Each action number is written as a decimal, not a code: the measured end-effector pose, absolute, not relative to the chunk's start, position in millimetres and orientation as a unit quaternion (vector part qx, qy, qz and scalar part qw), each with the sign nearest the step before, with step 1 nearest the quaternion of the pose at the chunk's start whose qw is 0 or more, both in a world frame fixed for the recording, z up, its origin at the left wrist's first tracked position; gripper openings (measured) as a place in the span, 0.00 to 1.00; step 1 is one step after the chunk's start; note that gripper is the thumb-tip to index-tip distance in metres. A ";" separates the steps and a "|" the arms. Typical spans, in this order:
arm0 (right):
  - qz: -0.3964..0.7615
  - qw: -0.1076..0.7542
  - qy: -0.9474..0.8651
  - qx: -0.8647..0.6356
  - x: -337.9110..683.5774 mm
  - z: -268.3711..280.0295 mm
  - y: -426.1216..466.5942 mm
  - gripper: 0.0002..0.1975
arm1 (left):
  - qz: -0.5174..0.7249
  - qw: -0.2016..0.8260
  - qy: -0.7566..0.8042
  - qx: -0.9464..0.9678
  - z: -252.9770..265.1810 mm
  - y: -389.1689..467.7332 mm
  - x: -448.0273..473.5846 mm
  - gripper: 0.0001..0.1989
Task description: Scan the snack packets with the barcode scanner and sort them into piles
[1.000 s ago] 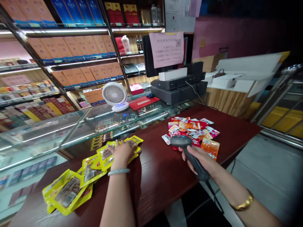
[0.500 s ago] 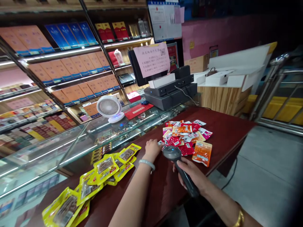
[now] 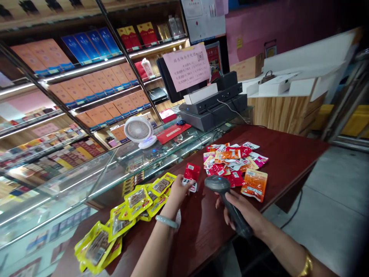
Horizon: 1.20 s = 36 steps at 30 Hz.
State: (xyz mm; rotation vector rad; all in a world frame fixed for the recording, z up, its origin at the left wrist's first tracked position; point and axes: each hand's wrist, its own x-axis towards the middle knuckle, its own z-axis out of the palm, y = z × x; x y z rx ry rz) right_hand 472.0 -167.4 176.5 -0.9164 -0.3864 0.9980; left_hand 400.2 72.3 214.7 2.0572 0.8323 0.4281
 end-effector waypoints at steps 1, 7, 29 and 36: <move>0.473 0.748 -0.186 -0.426 470.7 178.7 -168.2 0.18 | 0.163 0.458 0.315 0.815 213.6 68.1 393.4 0.20; 0.502 0.732 -0.194 -0.418 461.1 189.9 -162.7 0.20 | 0.112 0.531 0.307 0.782 198.1 48.5 372.2 0.25; 0.525 0.726 -0.221 -0.385 445.1 180.0 -181.3 0.21 | 0.074 -0.010 0.431 0.899 226.2 68.0 310.0 0.18; 0.487 0.747 -0.188 -0.413 453.4 179.8 -204.8 0.20 | 0.167 -0.165 0.340 0.911 235.3 20.6 346.2 0.16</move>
